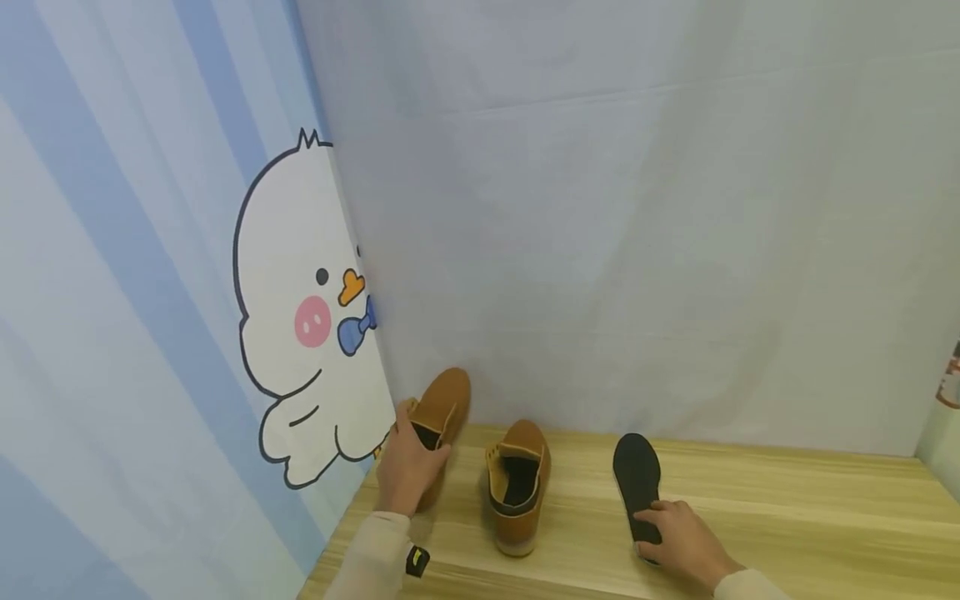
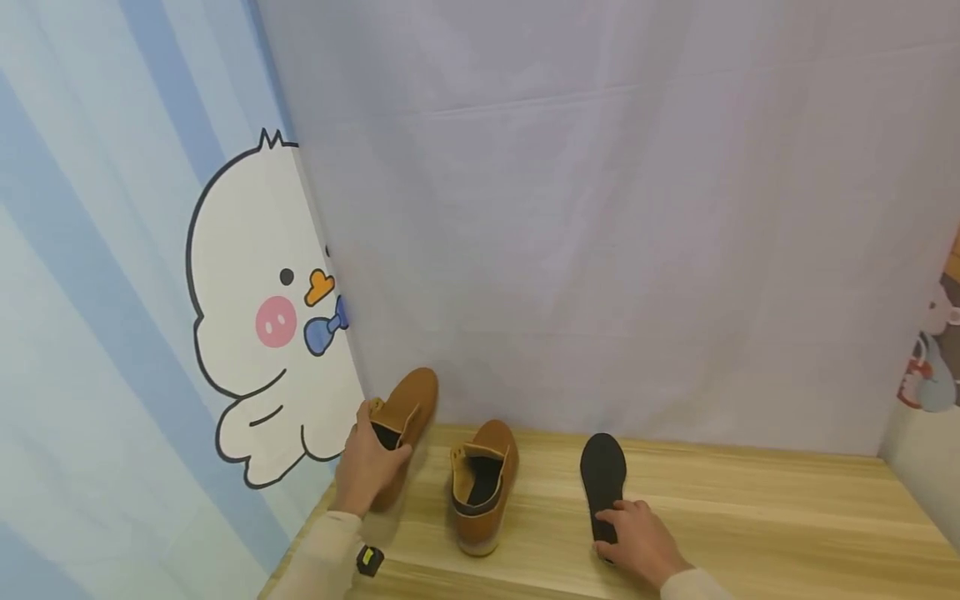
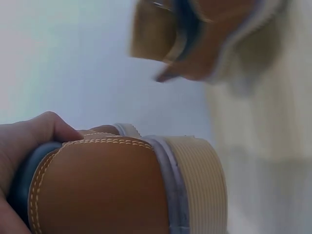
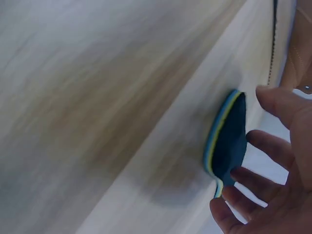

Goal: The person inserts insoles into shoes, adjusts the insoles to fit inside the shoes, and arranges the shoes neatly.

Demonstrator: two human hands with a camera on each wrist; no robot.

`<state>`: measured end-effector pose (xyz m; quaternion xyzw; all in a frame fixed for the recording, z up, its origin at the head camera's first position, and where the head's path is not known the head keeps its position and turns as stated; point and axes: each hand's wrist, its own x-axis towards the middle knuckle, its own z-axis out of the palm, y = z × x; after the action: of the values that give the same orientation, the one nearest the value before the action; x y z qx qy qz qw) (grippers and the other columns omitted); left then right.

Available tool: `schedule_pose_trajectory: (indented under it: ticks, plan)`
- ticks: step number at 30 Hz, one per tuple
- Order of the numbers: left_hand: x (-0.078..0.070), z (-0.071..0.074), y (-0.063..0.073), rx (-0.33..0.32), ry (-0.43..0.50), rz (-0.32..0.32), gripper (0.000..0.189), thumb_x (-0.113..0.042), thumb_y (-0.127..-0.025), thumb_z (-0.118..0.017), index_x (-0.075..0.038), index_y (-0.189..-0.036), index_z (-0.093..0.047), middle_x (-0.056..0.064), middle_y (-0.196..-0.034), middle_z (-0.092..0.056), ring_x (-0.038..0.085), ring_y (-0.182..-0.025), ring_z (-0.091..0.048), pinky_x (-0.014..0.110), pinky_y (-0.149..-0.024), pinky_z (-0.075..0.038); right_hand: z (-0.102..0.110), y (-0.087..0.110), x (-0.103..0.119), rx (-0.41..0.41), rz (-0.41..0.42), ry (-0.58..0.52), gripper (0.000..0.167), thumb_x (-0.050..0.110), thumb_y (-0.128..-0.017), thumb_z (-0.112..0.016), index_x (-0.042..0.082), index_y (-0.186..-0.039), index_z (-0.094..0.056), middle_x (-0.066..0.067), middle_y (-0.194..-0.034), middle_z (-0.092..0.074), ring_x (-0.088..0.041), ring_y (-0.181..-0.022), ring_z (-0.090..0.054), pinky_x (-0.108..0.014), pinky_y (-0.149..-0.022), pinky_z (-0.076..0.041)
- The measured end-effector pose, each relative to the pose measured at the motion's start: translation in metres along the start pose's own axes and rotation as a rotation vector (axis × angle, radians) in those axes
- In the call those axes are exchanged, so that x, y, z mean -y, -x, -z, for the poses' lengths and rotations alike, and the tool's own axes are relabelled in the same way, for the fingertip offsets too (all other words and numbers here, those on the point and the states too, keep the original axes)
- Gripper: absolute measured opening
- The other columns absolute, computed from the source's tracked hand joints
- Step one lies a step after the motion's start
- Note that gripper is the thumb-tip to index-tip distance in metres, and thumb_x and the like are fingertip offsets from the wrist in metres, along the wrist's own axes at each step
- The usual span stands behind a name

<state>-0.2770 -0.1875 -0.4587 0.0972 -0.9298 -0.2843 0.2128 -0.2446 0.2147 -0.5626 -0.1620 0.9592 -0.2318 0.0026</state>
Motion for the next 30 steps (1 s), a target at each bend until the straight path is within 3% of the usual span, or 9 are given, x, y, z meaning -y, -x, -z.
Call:
schedule_pose_trajectory:
  ticks: [7, 13, 17, 23, 27, 30]
  plan:
    - [-0.050, 0.022, 0.012, 0.014, 0.045, -0.079, 0.102, -0.035, -0.075, -0.083, -0.017, -0.159, -0.028, 0.021, -0.127, -0.061, 0.039, -0.093, -0.065, 0.055, -0.068, -0.053, -0.004, 0.009, -0.018, 0.015, 0.002, 0.002, 0.043, 0.029, -0.080, -0.085, 0.008, -0.116, -0.075, -0.022, -0.127, -0.064, -0.047, -0.116, -0.058, -0.063, -0.094, -0.047]
    - [-0.087, 0.019, 0.030, 0.056, 0.102, -0.168, 0.100, -0.034, -0.075, -0.082, -0.017, -0.158, -0.030, 0.019, -0.132, -0.060, 0.035, -0.087, -0.066, 0.051, -0.062, -0.053, 0.004, 0.020, -0.039, 0.003, -0.012, 0.014, 0.040, 0.019, -0.079, -0.084, 0.008, -0.116, -0.075, -0.021, -0.124, -0.066, -0.047, -0.114, -0.060, -0.062, -0.092, -0.048]
    - [-0.103, 0.010, 0.043, 0.086, 0.134, -0.214, 0.098, -0.034, -0.076, -0.082, -0.015, -0.158, -0.032, 0.018, -0.131, -0.062, 0.034, -0.094, -0.066, 0.053, -0.064, -0.054, 0.013, 0.028, -0.052, 0.013, -0.029, 0.013, 0.041, 0.016, -0.079, -0.082, 0.007, -0.118, -0.074, -0.022, -0.125, -0.065, -0.047, -0.113, -0.060, -0.062, -0.092, -0.048]
    - [-0.122, -0.013, 0.058, 0.163, 0.171, -0.253, 0.098, -0.029, -0.075, -0.082, -0.015, -0.158, -0.032, 0.014, -0.120, -0.065, 0.021, -0.077, -0.061, 0.037, -0.054, -0.047, 0.022, 0.035, -0.062, 0.022, -0.043, 0.023, 0.040, 0.014, -0.080, -0.081, 0.004, -0.118, -0.074, -0.024, -0.124, -0.065, -0.048, -0.112, -0.060, -0.063, -0.092, -0.048]
    - [-0.132, -0.034, 0.069, 0.213, 0.160, -0.242, 0.101, -0.028, -0.074, -0.083, -0.015, -0.159, -0.031, 0.014, -0.114, -0.066, 0.020, -0.067, -0.059, 0.033, -0.049, -0.044, 0.027, 0.037, -0.064, 0.004, -0.047, 0.031, 0.038, 0.014, -0.081, -0.080, 0.004, -0.117, -0.074, -0.022, -0.122, -0.066, -0.047, -0.111, -0.061, -0.062, -0.092, -0.049]
    - [-0.137, -0.050, 0.078, 0.256, 0.130, -0.219, 0.100, -0.030, -0.075, -0.084, -0.016, -0.159, -0.031, 0.015, -0.120, -0.065, 0.026, -0.068, -0.062, 0.040, -0.050, -0.047, 0.028, 0.040, -0.067, 0.000, -0.053, 0.049, 0.036, 0.015, -0.082, -0.080, 0.005, -0.116, -0.074, -0.022, -0.120, -0.067, -0.047, -0.109, -0.061, -0.062, -0.090, -0.050]
